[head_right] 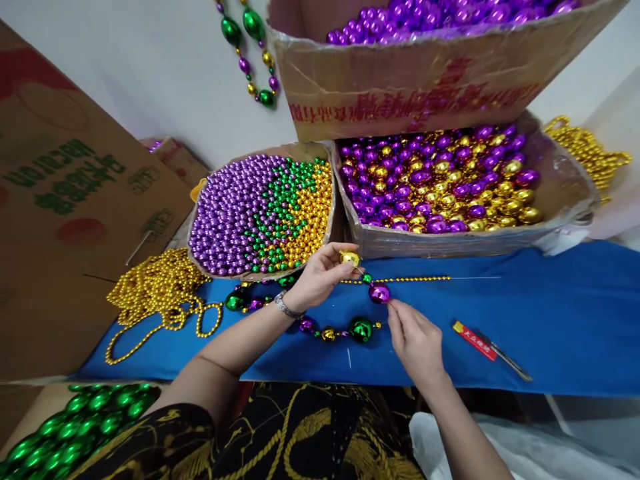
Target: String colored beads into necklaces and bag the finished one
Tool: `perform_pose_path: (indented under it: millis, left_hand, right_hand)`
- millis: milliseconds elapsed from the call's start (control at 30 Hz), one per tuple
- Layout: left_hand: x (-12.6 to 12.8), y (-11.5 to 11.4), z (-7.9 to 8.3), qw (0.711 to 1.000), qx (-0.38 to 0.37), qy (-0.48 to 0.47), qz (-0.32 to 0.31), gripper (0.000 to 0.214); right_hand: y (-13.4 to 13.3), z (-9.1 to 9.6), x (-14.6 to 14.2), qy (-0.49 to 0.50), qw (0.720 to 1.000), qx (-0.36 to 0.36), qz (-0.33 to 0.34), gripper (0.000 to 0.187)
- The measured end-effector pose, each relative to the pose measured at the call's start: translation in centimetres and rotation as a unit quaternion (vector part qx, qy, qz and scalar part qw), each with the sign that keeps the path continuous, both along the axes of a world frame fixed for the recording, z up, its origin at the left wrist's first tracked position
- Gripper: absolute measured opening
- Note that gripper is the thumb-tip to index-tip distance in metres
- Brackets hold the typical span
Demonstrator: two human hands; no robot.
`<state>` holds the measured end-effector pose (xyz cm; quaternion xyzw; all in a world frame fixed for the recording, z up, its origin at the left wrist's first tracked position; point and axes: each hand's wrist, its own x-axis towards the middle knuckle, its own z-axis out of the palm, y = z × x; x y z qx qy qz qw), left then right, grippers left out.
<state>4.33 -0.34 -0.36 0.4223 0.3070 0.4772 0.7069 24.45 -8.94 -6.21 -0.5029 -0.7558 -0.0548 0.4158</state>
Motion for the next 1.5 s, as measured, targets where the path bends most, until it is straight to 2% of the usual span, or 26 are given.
perform_pose_path:
  millis: [167, 267, 333, 467, 600, 700, 767, 833, 867, 933, 967, 1000, 1033, 1067, 1100, 1233, 1333, 1367, 1400, 1467, 1500]
  left_hand:
    - [-0.4, -0.3, -0.2, 0.999, -0.032, -0.005, -0.007, 0.043]
    - [-0.5, -0.6, -0.3, 1.000, -0.011, 0.020, -0.008, 0.045]
    - [-0.7, -0.6, -0.5, 0.999, 0.002, 0.037, -0.012, 0.045]
    - [-0.9, -0.6, -1.0, 0.998, 0.029, 0.060, 0.010, 0.044]
    - [-0.9, -1.3, -1.0, 0.984, 0.100, 0.137, 0.050, 0.050]
    - [-1.6, -2.0, 0.1, 0.971, 0.161, 0.175, 0.012, 0.049]
    - [-3.3, -1.6, 0.9, 0.958, 0.201, 0.204, -0.013, 0.046]
    - [-6.0, -0.1, 1.5, 0.923, 0.252, 0.287, 0.044, 0.038]
    - [-7.6, 1.1, 1.5, 0.890, 0.274, 0.350, 0.098, 0.032]
    - [-10.9, 4.0, 1.2, 0.804, 0.282, 0.489, 0.189, 0.023]
    - [-12.3, 5.5, 0.8, 0.755, 0.268, 0.567, 0.194, 0.021]
    - [-13.4, 6.8, 0.3, 0.709, 0.249, 0.637, 0.172, 0.020]
    - [-14.2, 7.9, -0.2, 0.676, 0.234, 0.683, 0.147, 0.019]
    - [-14.7, 8.7, -0.7, 0.653, 0.222, 0.713, 0.124, 0.019]
    - [-15.0, 9.1, -1.2, 0.642, 0.217, 0.727, 0.109, 0.019]
    - [-14.4, 9.2, -2.2, 0.648, 0.223, 0.719, 0.117, 0.022]
    - [-13.6, 8.5, -1.7, 0.658, 0.230, 0.704, 0.136, 0.026]
    - [-13.3, 8.1, -1.4, 0.687, 0.225, 0.674, 0.149, 0.025]
    - [-12.8, 7.6, -1.0, 0.740, 0.213, 0.617, 0.163, 0.024]
    - [-11.7, 6.0, -0.2, 0.880, 0.155, 0.412, 0.179, 0.022]
    - [-10.9, 5.0, 0.2, 0.937, 0.110, 0.283, 0.174, 0.022]
  right_hand:
    - [0.0, -0.5, 0.1, -0.038, 0.999, 0.014, -0.007, 0.015]
    - [0.0, -0.7, -0.1, -0.019, 1.000, -0.009, 0.000, 0.017]
    - [0.0, -0.7, -0.4, 0.006, 0.999, -0.040, 0.001, 0.019]
    - [0.2, -1.0, -0.7, 0.066, 0.986, -0.152, 0.014, 0.025]
    - [0.8, -2.3, -1.2, 0.176, 0.945, -0.270, 0.062, 0.027]
    - [1.2, -3.5, -1.4, 0.304, 0.888, -0.331, 0.092, 0.030]
    - [1.4, -4.2, -1.2, 0.371, 0.855, -0.347, 0.103, 0.031]
    - [1.5, -4.7, -0.7, 0.410, 0.835, -0.351, 0.110, 0.030]
    - [1.5, -4.9, -0.4, 0.422, 0.828, -0.351, 0.113, 0.030]
    - [1.5, -5.1, 0.0, 0.440, 0.822, -0.345, 0.111, 0.029]
    - [1.5, -5.2, 0.1, 0.445, 0.822, -0.338, 0.106, 0.030]
    - [1.5, -5.2, 0.1, 0.450, 0.825, -0.327, 0.100, 0.030]
    - [1.5, -5.1, 0.0, 0.454, 0.828, -0.316, 0.095, 0.030]
    - [1.4, -5.1, -0.2, 0.453, 0.833, -0.304, 0.092, 0.029]
    - [1.4, -4.9, -0.4, 0.448, 0.840, -0.294, 0.089, 0.028]
    - [1.1, -4.0, -1.0, 0.370, 0.881, -0.283, 0.082, 0.025]
    - [0.6, -3.2, -1.2, 0.308, 0.906, -0.279, 0.076, 0.026]
    - [0.5, -3.1, -1.2, 0.292, 0.913, -0.276, 0.075, 0.025]
    - [0.4, -2.9, -1.3, 0.277, 0.918, -0.273, 0.074, 0.024]
    - [0.2, -2.8, -1.4, 0.253, 0.926, -0.270, 0.073, 0.022]
    - [0.1, -2.8, -1.5, 0.246, 0.929, -0.268, 0.071, 0.022]
